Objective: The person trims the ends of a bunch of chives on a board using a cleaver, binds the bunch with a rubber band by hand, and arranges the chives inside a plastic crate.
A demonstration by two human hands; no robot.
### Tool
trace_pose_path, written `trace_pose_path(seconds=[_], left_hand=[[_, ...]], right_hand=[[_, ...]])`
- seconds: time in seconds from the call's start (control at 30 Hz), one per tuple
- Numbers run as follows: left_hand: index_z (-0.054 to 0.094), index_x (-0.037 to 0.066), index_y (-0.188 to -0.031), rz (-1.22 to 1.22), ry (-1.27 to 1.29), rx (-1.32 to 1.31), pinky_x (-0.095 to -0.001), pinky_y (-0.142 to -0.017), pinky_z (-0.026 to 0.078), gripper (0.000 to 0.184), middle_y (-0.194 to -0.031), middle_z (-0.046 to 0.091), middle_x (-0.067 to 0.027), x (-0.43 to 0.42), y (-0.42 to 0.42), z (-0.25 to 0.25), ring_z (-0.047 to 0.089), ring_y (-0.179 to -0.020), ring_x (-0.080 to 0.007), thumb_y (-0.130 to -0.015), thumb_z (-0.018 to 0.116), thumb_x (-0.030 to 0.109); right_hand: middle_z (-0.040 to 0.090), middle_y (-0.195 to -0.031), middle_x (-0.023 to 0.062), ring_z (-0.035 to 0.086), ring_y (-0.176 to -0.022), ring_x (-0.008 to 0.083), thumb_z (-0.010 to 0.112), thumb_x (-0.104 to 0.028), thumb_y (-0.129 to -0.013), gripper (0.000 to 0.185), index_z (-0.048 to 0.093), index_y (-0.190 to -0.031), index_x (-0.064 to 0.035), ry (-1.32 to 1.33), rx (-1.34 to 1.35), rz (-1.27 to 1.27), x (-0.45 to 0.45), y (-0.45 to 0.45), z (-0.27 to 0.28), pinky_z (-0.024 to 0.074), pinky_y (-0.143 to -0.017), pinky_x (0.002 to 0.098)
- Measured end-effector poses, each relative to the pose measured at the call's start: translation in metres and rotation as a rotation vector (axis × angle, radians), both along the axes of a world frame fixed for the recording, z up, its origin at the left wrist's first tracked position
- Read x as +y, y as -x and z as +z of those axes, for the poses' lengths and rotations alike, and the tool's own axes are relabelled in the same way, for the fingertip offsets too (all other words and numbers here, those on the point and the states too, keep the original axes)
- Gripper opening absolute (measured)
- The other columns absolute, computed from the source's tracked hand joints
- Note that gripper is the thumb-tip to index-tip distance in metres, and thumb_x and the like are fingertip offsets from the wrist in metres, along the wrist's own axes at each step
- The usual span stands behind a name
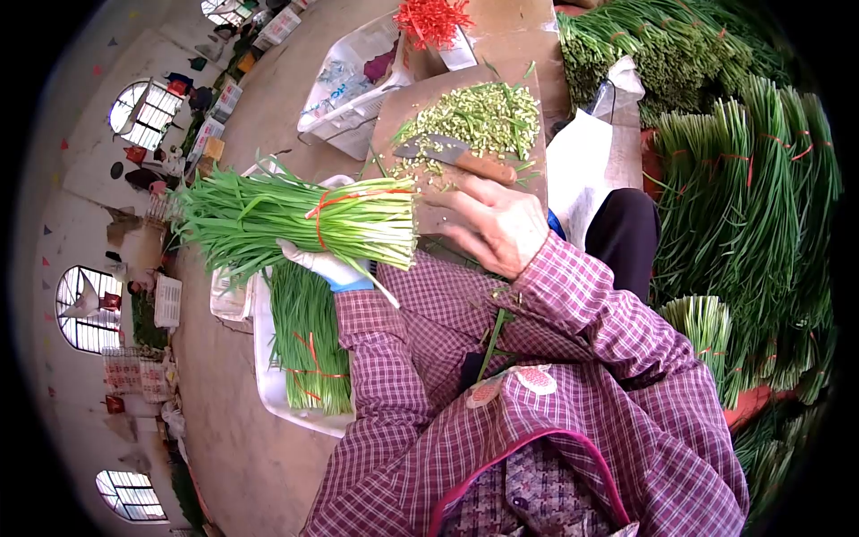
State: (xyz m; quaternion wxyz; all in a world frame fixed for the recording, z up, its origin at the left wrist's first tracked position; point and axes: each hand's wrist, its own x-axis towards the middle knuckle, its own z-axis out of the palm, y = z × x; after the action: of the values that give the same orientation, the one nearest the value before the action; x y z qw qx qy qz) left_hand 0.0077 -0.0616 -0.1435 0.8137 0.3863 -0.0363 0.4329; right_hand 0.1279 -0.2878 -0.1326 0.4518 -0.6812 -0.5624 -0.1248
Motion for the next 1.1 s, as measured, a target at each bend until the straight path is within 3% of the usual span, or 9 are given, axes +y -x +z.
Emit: trace_pose_path(seconds=[0.17, 0.23, 0.27, 0.43, 0.6, 0.67, 0.9, 1.07, 1.1], left_hand=[[0.049, 0.015, -0.132, -0.059, 0.100, -0.247, -0.0445, -0.091, 0.046, 0.075, -0.120, 0.048, -0.0137, 0.051, -0.006, -0.050, 0.044, -0.107, -0.0279, -0.075, 0.068, 0.060], [0.049, 0.014, -0.132, -0.028, 0.098, -0.222, -0.0446, -0.092, 0.046, 0.075, -0.121, 0.048, -0.0138, 0.052, -0.005, -0.048, 0.044, -0.107, -0.0281, -0.075, 0.067, 0.060], [0.049, 0.014, -0.132, -0.023, 0.101, -0.208, -0.0447, -0.092, 0.045, 0.075, -0.121, 0.048, -0.0138, 0.051, -0.005, -0.050, 0.043, -0.108, -0.0281, -0.075, 0.067, 0.059], [0.048, 0.014, -0.133, 0.001, 0.099, -0.194, -0.0451, -0.093, 0.044, 0.074, -0.123, 0.047, -0.0139, 0.051, -0.009, -0.060, 0.043, -0.110, -0.0284, -0.076, 0.065, 0.059], [0.047, 0.014, -0.134, 0.036, 0.103, -0.186, -0.0455, -0.094, 0.044, 0.074, -0.125, 0.046, -0.0141, 0.044, -0.007, -0.058, 0.042, -0.112, -0.0287, -0.078, 0.063, 0.059], [0.047, 0.014, -0.134, 0.055, 0.102, -0.190, -0.0457, -0.095, 0.043, 0.074, -0.126, 0.045, -0.0141, 0.045, -0.003, -0.056, 0.042, -0.113, -0.0288, -0.078, 0.062, 0.059], [0.045, 0.013, -0.136, 0.128, 0.101, -0.182, -0.0462, -0.096, 0.042, 0.073, -0.129, 0.044, -0.0143, 0.030, -0.001, -0.056, 0.041, -0.115, -0.0292, -0.080, 0.059, 0.058], [0.045, 0.013, -0.137, 0.189, 0.105, -0.187, -0.0466, -0.097, 0.041, 0.072, -0.131, 0.043, -0.0145, 0.017, 0.006, -0.062, 0.040, -0.117, -0.0295, -0.081, 0.057, 0.058], [0.044, 0.013, -0.137, 0.193, 0.103, -0.178, -0.0467, -0.098, 0.041, 0.072, -0.131, 0.043, -0.0145, 0.016, 0.006, -0.063, 0.040, -0.118, -0.0295, -0.081, 0.056, 0.058]], right_hand=[[0.044, -0.135, 0.0089, 0.055, -0.111, 0.0270, 0.068, -0.019, -0.080, 0.060, 0.046, -0.136, -0.0218, 0.010, -0.048, 0.238, 0.030, 0.016, -0.041, 0.0484, -0.094, 0.0394], [0.065, -0.103, 0.0076, 0.065, -0.092, 0.0253, 0.069, -0.026, -0.080, 0.032, 0.065, -0.110, -0.0147, 0.601, -0.140, 0.195, 0.009, 0.015, -0.104, 0.0514, -0.089, 0.0400], [0.065, -0.081, 0.0058, 0.066, -0.080, 0.0252, 0.068, -0.028, -0.081, 0.024, 0.068, -0.097, -0.0108, 0.429, -0.159, 0.306, 0.008, 0.005, -0.167, 0.0538, -0.081, 0.0397], [0.057, -0.112, 0.0120, 0.058, -0.102, 0.0305, 0.066, -0.020, -0.083, 0.042, 0.056, -0.123, -0.0101, -0.124, 0.080, 0.188, 0.010, 0.013, 0.017, 0.0508, -0.083, 0.0396], [0.045, -0.137, 0.0110, 0.053, -0.115, 0.0327, 0.071, -0.018, -0.076, 0.062, 0.048, -0.134, -0.0180, 0.245, 0.023, 0.318, 0.018, 0.028, -0.072, 0.0485, -0.095, 0.0416], [0.060, -0.108, 0.0124, 0.062, -0.094, 0.0292, 0.069, -0.022, -0.078, 0.038, 0.060, -0.113, -0.0105, 0.984, -0.020, 0.341, 0.015, 0.014, -0.128, 0.0517, -0.083, 0.0412], [0.056, -0.119, 0.0054, 0.057, -0.101, 0.0269, 0.069, -0.016, -0.075, 0.052, 0.057, -0.125, -0.0170, -0.185, -0.139, 0.215, 0.018, 0.023, 0.015, 0.0507, -0.085, 0.0373], [0.065, -0.094, 0.0053, 0.064, -0.087, 0.0251, 0.066, -0.017, -0.079, 0.027, 0.067, -0.107, -0.0160, 0.685, -0.050, 0.165, 0.010, 0.009, -0.136, 0.0513, -0.082, 0.0372], [0.064, -0.087, 0.0064, 0.064, -0.078, 0.0267, 0.063, -0.017, -0.083, 0.018, 0.065, -0.100, -0.0126, 0.472, 0.005, 0.143, 0.001, 0.010, -0.122, 0.0518, -0.077, 0.0388]])
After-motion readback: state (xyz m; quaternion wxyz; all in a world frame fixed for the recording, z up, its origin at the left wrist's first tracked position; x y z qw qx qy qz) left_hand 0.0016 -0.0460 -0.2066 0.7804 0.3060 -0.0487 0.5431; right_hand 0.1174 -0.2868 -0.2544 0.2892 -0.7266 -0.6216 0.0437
